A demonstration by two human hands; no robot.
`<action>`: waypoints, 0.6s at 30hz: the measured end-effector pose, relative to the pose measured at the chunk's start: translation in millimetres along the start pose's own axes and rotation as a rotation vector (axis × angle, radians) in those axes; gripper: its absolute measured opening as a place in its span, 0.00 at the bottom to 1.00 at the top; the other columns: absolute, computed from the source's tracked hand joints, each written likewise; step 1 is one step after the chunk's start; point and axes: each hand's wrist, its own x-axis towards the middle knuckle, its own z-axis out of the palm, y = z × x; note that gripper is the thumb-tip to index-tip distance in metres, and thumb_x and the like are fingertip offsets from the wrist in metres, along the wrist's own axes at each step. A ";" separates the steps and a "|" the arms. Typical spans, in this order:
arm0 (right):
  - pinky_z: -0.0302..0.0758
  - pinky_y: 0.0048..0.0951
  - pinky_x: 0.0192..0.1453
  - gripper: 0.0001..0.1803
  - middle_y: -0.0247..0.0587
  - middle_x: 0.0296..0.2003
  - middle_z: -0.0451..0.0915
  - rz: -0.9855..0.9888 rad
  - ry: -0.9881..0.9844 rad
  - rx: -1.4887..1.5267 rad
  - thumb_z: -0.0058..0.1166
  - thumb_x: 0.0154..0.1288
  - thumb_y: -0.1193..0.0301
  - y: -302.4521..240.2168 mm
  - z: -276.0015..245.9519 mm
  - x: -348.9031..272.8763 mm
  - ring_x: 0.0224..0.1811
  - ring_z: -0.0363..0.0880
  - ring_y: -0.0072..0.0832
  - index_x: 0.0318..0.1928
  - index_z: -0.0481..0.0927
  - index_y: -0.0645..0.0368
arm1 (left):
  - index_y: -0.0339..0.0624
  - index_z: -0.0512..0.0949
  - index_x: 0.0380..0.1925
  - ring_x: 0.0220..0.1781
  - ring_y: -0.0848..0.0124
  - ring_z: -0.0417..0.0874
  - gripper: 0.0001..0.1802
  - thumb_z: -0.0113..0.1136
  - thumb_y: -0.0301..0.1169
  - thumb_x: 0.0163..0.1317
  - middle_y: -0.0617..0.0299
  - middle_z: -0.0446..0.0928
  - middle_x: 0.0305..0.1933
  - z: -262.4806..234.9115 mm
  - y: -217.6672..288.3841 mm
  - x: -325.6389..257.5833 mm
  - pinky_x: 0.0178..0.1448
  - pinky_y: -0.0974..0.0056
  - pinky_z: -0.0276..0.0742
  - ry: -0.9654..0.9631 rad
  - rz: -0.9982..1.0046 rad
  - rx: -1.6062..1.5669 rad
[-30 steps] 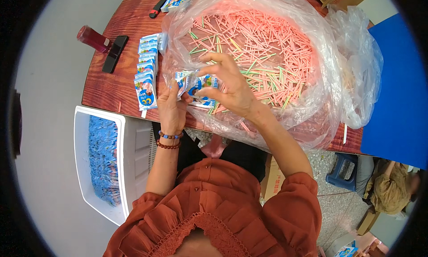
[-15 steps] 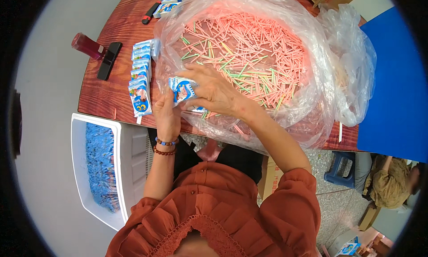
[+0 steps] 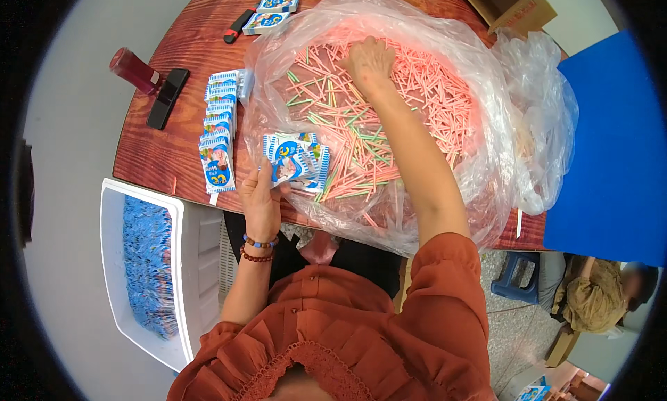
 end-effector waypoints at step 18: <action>0.67 0.47 0.55 0.15 0.47 0.46 0.78 -0.239 -0.074 -0.203 0.51 0.58 0.68 15.4 4.6 -2.5 0.54 0.73 0.41 0.44 0.80 0.60 | 0.37 0.82 0.36 0.30 0.86 0.78 0.15 0.54 0.38 0.70 0.69 0.81 0.32 -6.3 9.8 0.8 0.29 0.78 0.74 -0.023 0.014 -0.006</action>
